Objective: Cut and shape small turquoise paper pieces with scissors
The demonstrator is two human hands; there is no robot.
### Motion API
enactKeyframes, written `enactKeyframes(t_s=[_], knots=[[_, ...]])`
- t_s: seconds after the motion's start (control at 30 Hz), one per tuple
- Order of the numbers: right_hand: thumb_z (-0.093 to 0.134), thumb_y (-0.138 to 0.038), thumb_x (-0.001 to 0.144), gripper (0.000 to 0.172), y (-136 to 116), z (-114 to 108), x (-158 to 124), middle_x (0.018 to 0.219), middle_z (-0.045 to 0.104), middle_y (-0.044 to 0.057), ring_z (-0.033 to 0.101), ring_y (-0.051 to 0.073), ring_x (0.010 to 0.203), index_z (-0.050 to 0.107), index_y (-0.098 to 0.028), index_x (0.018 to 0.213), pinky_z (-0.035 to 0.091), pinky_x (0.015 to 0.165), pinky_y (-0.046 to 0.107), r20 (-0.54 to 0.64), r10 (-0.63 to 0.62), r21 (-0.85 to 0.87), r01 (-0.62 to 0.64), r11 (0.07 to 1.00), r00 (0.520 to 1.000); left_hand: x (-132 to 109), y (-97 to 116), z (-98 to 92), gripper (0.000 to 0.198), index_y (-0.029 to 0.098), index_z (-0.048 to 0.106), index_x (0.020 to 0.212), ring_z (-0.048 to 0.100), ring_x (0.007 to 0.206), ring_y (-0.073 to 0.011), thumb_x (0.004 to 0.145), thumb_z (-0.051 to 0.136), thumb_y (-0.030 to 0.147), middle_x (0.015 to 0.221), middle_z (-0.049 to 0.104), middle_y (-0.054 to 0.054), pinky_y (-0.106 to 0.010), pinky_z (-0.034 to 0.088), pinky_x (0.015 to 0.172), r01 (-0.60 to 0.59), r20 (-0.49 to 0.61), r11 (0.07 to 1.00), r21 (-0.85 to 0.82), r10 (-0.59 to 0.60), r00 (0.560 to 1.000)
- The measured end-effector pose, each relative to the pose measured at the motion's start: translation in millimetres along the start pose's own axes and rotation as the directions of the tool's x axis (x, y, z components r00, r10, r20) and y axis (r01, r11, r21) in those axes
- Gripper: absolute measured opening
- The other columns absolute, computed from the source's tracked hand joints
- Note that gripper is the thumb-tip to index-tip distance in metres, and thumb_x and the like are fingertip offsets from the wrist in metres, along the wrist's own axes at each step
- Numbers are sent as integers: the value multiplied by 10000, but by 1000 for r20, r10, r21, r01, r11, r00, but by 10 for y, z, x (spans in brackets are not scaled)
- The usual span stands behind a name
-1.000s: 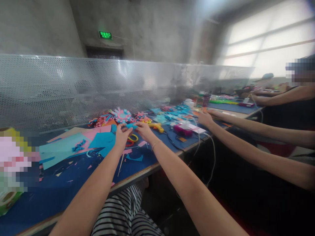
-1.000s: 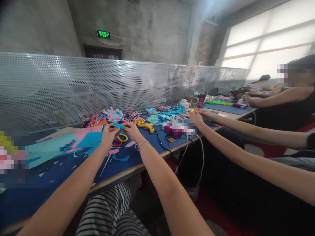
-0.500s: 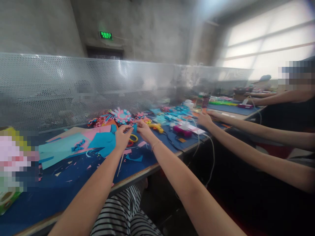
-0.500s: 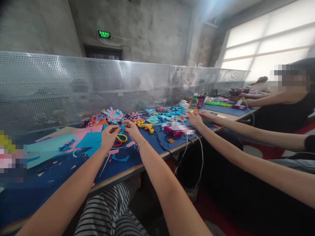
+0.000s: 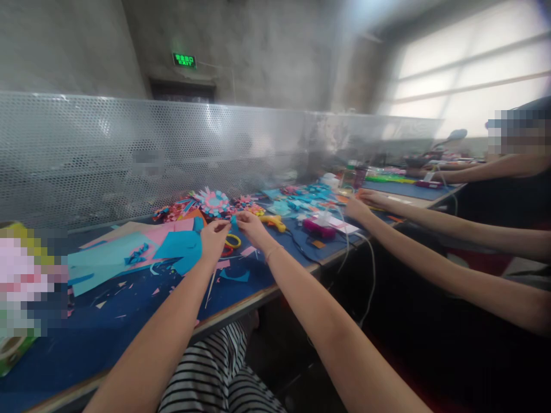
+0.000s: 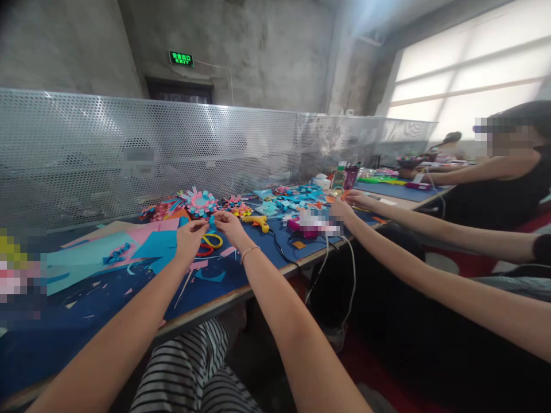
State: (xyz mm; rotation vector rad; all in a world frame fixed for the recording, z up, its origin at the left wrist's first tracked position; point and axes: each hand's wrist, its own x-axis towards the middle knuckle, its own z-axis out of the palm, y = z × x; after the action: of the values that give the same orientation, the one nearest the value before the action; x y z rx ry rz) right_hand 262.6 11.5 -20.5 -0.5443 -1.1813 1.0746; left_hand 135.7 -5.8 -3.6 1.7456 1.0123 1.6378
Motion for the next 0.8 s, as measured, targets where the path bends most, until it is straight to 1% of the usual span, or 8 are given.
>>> enactKeyframes(t_s=[0.13, 0.23, 0.33, 0.43, 0.5, 0.57, 0.67, 0.8], knots=[[702, -232, 517, 320, 17, 10, 14, 664, 575, -35, 492, 78, 583, 557, -190, 799, 373, 547, 206, 32, -1, -53, 3, 999, 999, 14, -86, 34, 147, 158, 674, 692, 606, 699, -171, 588, 644, 258, 693, 670, -32, -291, 473, 699, 84, -9, 990, -116, -86, 996], [686, -234, 533, 313, 18, 16, 13, 669, 576, -36, 496, 81, 598, 554, -191, 814, 385, 573, 214, 26, -24, -85, 26, 996, 999, 28, -159, 58, 206, 148, 682, 720, 608, 699, -174, 555, 673, 271, 702, 674, -43, -305, 474, 712, 146, -4, 967, -208, -150, 989], [662, -210, 544, 286, 13, 16, 8, 679, 567, -41, 503, 81, 640, 545, -187, 804, 397, 633, 221, 41, -52, -98, 56, 994, 998, 28, -170, 63, 219, 141, 687, 721, 613, 718, -182, 543, 683, 268, 713, 680, -52, -316, 472, 735, 170, 12, 959, -225, -172, 985], [635, -177, 539, 281, -3, 18, -1, 669, 551, -48, 497, 77, 644, 532, -185, 800, 392, 643, 219, 14, -51, -111, 53, 992, 999, 15, -121, 50, 213, 145, 692, 730, 618, 762, -198, 557, 677, 269, 734, 688, -53, -328, 470, 760, 162, 35, 967, -199, -158, 987], [618, -168, 539, 285, -12, 21, -4, 661, 546, -49, 492, 77, 636, 528, -185, 809, 386, 632, 216, -5, -37, -116, 36, 993, 999, 3, -79, 36, 205, 152, 694, 745, 619, 792, -205, 578, 664, 268, 759, 692, -50, -338, 469, 779, 145, 49, 976, -163, -139, 989], [613, -170, 536, 284, -13, 21, -2, 663, 543, -46, 490, 78, 635, 526, -185, 806, 381, 625, 215, -13, -30, -107, 29, 994, 999, -10, -45, 25, 192, 157, 694, 757, 620, 815, -207, 601, 647, 258, 794, 693, -49, -346, 469, 797, 103, 58, 989, -110, -97, 994], [629, -194, 522, 280, 2, 15, 10, 663, 534, -47, 471, 75, 608, 522, -189, 781, 361, 581, 205, -49, -15, -58, 13, 998, 999, -25, -24, 21, 183, 169, 692, 787, 617, 852, -204, 636, 618, 240, 861, 689, -50, -356, 467, 823, -9, 65, 999, -37, 11, 998], [630, -203, 510, 282, 13, 4, 17, 669, 535, -47, 453, 67, 580, 531, -193, 774, 323, 527, 192, -99, 26, 2, -26, 1000, 995, -33, -38, 30, 177, 178, 689, 804, 612, 883, -199, 662, 591, 217, 900, 682, -56, -366, 460, 845, -137, 89, 990, 27, 134, 987]])
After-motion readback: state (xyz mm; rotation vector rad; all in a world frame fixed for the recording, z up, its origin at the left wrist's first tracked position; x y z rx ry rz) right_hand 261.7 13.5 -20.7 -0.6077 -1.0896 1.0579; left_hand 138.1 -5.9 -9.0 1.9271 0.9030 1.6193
